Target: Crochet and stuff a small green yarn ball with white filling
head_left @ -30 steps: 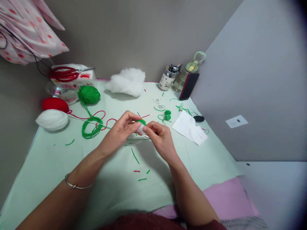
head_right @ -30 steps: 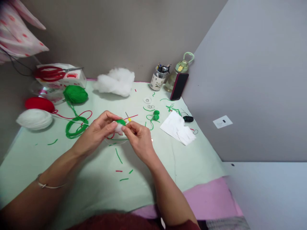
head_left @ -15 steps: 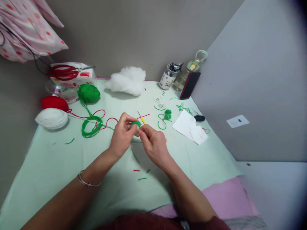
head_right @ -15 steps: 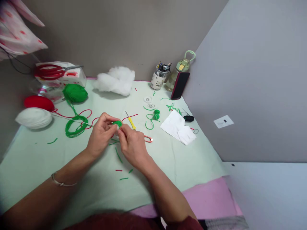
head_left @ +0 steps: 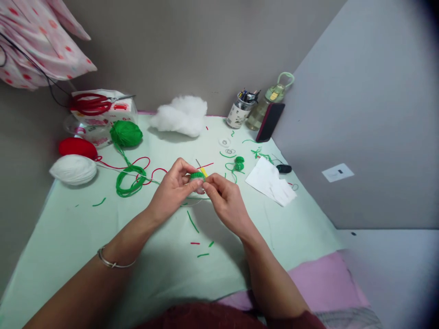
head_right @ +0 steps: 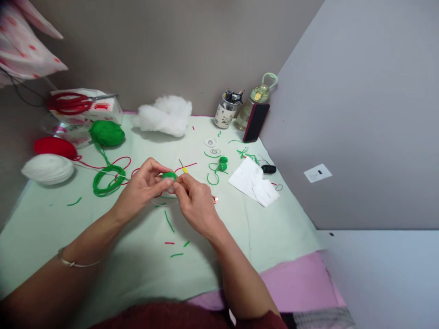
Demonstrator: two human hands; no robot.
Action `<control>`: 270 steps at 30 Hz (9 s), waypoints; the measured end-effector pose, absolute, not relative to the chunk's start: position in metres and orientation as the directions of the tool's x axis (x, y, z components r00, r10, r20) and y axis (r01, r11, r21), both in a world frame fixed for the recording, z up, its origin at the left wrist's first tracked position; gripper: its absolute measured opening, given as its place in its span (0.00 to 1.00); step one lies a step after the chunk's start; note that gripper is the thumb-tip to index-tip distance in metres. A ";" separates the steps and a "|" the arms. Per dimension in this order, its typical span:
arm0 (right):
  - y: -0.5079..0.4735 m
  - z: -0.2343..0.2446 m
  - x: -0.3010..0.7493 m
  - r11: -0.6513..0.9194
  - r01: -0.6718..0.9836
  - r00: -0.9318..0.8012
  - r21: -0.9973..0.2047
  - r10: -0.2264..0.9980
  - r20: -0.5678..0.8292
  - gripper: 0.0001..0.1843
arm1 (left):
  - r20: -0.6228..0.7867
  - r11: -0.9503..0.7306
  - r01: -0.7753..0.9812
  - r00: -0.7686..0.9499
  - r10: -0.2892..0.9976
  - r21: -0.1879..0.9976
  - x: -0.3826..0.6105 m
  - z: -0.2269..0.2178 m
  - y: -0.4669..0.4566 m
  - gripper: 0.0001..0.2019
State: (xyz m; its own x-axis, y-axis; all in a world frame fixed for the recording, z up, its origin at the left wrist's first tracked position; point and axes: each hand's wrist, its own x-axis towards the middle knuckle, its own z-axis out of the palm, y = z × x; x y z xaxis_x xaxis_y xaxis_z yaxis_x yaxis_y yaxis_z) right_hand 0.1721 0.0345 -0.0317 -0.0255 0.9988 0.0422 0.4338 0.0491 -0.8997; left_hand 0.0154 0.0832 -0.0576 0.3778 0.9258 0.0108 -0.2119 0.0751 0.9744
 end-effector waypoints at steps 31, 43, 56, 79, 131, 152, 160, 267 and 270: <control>0.031 -0.050 0.155 0.175 0.663 -0.024 -0.728 0.977 0.213 0.12 | -0.045 0.094 -0.332 0.152 0.987 0.939 0.029 -0.067 0.070 0.07; 0.029 -0.055 0.146 0.258 0.628 -0.134 -0.734 0.965 0.225 0.16 | -0.105 0.123 -0.363 0.069 0.992 0.924 0.016 -0.057 0.087 0.12; 0.090 -0.099 0.184 -0.018 0.901 0.058 -0.433 0.995 0.080 0.07 | 0.056 -0.038 -0.201 0.083 0.995 0.979 0.001 -0.039 0.087 0.13; 0.043 -0.039 0.177 -0.195 -0.007 -0.276 -0.981 0.943 -0.186 0.17 | 0.017 -0.017 -0.001 0.125 0.992 1.000 0.004 -0.054 0.089 0.16; 0.046 -0.048 0.172 0.047 -0.093 0.019 -0.995 0.999 0.046 0.17 | 0.155 -0.131 -0.115 0.228 0.961 0.985 0.004 -0.052 0.085 0.09; 0.049 -0.057 0.168 0.063 -0.181 0.054 -0.981 0.997 0.054 0.16 | -0.084 0.195 -0.295 0.351 0.933 0.935 0.013 -0.057 0.084 0.14; 0.054 -0.062 0.168 0.013 -0.256 0.010 -0.967 1.000 0.011 0.15 | -0.020 0.139 -0.307 0.360 0.933 0.941 0.021 -0.060 0.078 0.10; 0.060 -0.051 0.200 0.111 0.739 0.097 -0.664 0.959 0.268 0.19 | -0.032 0.102 -0.310 0.222 0.975 0.945 0.009 -0.056 0.087 0.10; 0.056 -0.049 0.185 0.149 0.328 -0.024 -0.933 0.988 0.150 0.16 | 0.023 0.048 -0.313 0.222 0.975 0.948 0.019 -0.063 0.080 0.10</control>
State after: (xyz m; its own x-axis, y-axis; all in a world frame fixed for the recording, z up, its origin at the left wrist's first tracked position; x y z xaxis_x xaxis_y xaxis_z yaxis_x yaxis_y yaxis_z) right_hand 0.1851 0.0561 -0.0487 -0.0237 0.9884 0.1500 0.3281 0.1494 -0.9327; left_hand 0.0188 0.0796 -0.0629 0.2219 0.9748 0.0234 -0.3131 0.0485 0.9485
